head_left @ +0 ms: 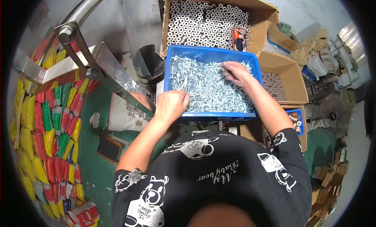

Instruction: The recorder is sorting various small metal components including bolts and cylindrical spacers into separate bins and boxes.

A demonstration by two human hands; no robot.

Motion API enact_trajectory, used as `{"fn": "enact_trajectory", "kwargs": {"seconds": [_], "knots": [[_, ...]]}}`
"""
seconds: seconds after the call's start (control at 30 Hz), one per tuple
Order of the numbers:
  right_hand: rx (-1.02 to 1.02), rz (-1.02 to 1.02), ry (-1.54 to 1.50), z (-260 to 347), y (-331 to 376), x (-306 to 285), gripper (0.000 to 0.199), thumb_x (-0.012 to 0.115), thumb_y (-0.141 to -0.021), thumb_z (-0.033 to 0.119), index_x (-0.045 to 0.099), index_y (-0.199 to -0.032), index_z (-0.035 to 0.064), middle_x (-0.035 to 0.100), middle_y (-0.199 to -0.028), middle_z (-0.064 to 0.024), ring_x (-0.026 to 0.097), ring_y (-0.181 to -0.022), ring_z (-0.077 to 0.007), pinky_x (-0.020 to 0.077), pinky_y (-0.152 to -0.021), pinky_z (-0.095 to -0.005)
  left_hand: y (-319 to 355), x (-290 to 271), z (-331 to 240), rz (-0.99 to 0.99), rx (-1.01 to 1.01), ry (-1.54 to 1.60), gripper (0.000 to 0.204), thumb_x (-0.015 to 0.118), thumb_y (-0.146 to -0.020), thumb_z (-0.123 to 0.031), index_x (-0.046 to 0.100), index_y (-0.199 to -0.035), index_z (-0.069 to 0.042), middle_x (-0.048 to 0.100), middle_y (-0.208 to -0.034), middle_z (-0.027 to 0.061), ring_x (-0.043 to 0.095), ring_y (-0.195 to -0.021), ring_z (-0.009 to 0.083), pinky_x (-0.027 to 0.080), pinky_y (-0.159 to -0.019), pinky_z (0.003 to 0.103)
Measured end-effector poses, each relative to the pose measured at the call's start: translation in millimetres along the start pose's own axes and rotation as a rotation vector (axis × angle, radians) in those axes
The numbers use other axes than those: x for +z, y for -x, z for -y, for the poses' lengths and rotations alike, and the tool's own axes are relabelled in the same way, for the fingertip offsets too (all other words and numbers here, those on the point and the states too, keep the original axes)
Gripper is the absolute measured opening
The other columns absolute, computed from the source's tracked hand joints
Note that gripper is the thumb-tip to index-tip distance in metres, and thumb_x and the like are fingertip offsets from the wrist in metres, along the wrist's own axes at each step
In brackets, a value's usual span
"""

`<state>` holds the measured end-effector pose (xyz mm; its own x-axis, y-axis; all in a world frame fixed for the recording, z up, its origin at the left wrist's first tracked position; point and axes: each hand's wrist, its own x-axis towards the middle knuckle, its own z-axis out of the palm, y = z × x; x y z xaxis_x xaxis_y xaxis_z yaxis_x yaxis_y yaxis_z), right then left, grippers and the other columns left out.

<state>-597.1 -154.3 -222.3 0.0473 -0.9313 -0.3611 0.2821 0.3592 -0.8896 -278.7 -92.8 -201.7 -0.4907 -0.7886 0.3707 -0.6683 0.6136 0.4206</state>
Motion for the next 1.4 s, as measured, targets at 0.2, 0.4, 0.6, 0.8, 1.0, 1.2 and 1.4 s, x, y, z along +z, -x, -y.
{"fn": "enact_trajectory", "kwargs": {"seconds": [0.2,0.4,0.6,0.8,1.0,1.2,1.4], "knots": [[-0.300,-0.273,1.564,-19.9,-70.3,62.1,0.023,0.058,-0.089,0.020,0.072,-0.090,0.0005,0.069,-0.097,-0.0248,0.067,-0.096,-0.0405,0.0523,-0.085,-0.0487,1.3,0.8,5.4,-0.066,0.047,0.145,0.025,0.065,-0.086,-0.021,0.063,-0.068,-0.003,0.063,-0.067,0.0178,0.064,-0.068,0.0374,0.050,-0.064,0.049],[-0.316,-0.184,1.851,-35.7,-71.8,80.6,0.021,0.052,-0.094,0.021,0.062,-0.104,0.0050,0.070,-0.092,-0.0208,0.068,-0.087,-0.0400,0.0534,-0.074,-0.0509,2.1,0.3,8.7,-0.071,0.071,0.215,0.025,0.063,-0.086,-0.019,0.064,-0.067,-0.003,0.064,-0.068,0.0184,0.064,-0.067,0.0378,0.051,-0.065,0.048],[-0.554,-0.075,1.978,-26.1,-64.3,73.4,0.018,0.050,-0.090,0.014,0.065,-0.095,0.0060,0.070,-0.088,-0.0168,0.069,-0.084,-0.0358,0.0547,-0.071,-0.0483,-0.6,-2.0,8.4,-0.025,0.098,0.207,0.027,0.063,-0.087,-0.019,0.063,-0.065,-0.003,0.063,-0.067,0.0191,0.064,-0.067,0.0374,0.051,-0.065,0.048],[-0.557,-0.249,1.645,-10.5,-30.7,80.2,0.019,0.058,-0.088,0.021,0.070,-0.084,0.0057,0.068,-0.083,-0.0197,0.067,-0.084,-0.0391,0.0521,-0.075,-0.0480,2.5,-6.0,9.5,-0.008,0.063,0.186,0.026,0.063,-0.086,-0.020,0.064,-0.067,-0.002,0.063,-0.068,0.0194,0.065,-0.068,0.0379,0.051,-0.065,0.049],[-0.532,0.007,1.126,28.8,-15.3,141.1,0.025,0.063,-0.087,0.025,0.074,-0.096,0.0049,0.069,-0.086,-0.0218,0.068,-0.083,-0.0381,0.0522,-0.076,-0.0441,2.4,0.5,8.7,-0.059,0.070,0.152,0.026,0.063,-0.086,-0.020,0.064,-0.066,-0.002,0.063,-0.067,0.0188,0.065,-0.067,0.0372,0.051,-0.064,0.048],[-0.192,0.127,1.009,52.8,-79.7,237.5,0.032,0.066,-0.085,0.028,0.072,-0.102,0.0030,0.072,-0.087,-0.0186,0.070,-0.090,-0.0333,0.0538,-0.085,-0.0400,0.7,4.5,4.2,-0.065,0.077,0.113,0.025,0.063,-0.085,-0.020,0.063,-0.067,-0.002,0.063,-0.067,0.0188,0.065,-0.067,0.0373,0.051,-0.063,0.048],[-0.711,0.011,0.860,38.1,-38.1,161.0,0.037,0.063,-0.088,0.024,0.065,-0.116,-0.0001,0.073,-0.093,-0.0159,0.070,-0.088,-0.0278,0.0533,-0.087,-0.0366,1.9,2.2,2.3,-0.049,0.046,0.055,0.025,0.063,-0.086,-0.021,0.063,-0.069,-0.002,0.062,-0.069,0.0203,0.064,-0.068,0.0386,0.050,-0.063,0.048]]}}
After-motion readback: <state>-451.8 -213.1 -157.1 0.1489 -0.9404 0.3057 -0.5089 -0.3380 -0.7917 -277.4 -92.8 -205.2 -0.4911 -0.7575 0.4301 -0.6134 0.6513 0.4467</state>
